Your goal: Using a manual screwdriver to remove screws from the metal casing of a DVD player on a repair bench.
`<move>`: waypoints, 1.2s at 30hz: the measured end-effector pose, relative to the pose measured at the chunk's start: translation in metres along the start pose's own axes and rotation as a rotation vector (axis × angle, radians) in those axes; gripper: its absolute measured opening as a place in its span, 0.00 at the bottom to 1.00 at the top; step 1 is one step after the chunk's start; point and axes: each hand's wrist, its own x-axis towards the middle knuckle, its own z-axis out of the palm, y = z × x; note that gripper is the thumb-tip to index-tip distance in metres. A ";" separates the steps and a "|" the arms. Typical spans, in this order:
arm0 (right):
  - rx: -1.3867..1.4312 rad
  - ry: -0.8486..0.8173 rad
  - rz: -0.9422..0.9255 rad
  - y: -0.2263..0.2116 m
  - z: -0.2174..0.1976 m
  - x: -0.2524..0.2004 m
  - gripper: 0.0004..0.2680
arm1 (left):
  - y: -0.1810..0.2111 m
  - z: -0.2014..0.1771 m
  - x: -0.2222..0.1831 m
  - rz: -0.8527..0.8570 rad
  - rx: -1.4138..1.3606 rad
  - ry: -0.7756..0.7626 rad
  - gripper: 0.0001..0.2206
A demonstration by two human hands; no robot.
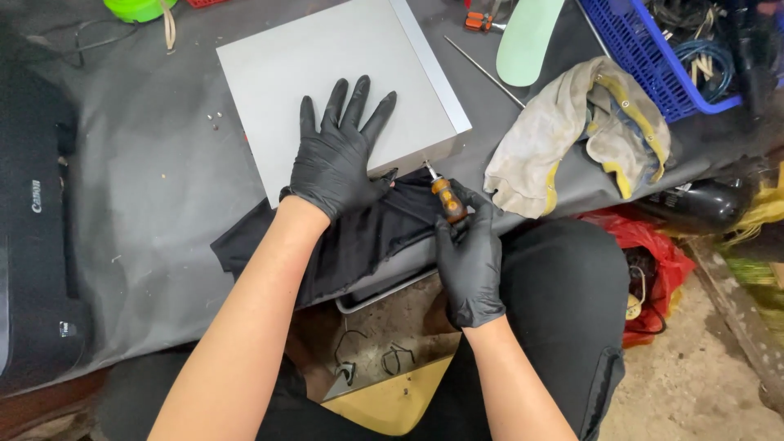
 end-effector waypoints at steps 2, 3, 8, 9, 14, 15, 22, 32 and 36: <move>-0.054 0.000 -0.028 0.002 -0.002 -0.004 0.15 | 0.001 0.000 -0.002 0.001 -0.005 -0.014 0.53; -0.103 0.002 -0.070 0.002 -0.003 -0.002 0.16 | 0.000 -0.001 0.001 -0.004 -0.003 -0.015 0.55; -0.117 0.021 -0.195 -0.006 -0.005 -0.003 0.13 | 0.001 0.001 -0.002 0.001 0.029 0.002 0.55; -0.064 0.017 -0.220 -0.015 -0.006 -0.002 0.13 | 0.001 -0.001 0.000 0.009 0.035 0.011 0.54; -0.067 0.010 -0.175 -0.022 -0.011 0.006 0.15 | 0.001 0.000 -0.001 -0.002 0.026 -0.019 0.56; -0.020 0.002 -0.169 -0.029 -0.013 0.009 0.14 | 0.001 -0.001 0.001 -0.001 0.023 -0.018 0.56; -0.047 0.058 -0.029 -0.011 -0.009 0.007 0.13 | 0.001 -0.002 0.002 0.005 0.017 -0.023 0.55; -0.108 -0.042 -0.072 -0.003 -0.006 0.008 0.15 | 0.000 -0.006 -0.002 -0.007 -0.041 -0.030 0.53; -0.075 -0.064 -0.051 -0.004 -0.009 0.010 0.15 | 0.001 -0.003 0.001 -0.001 -0.040 -0.024 0.57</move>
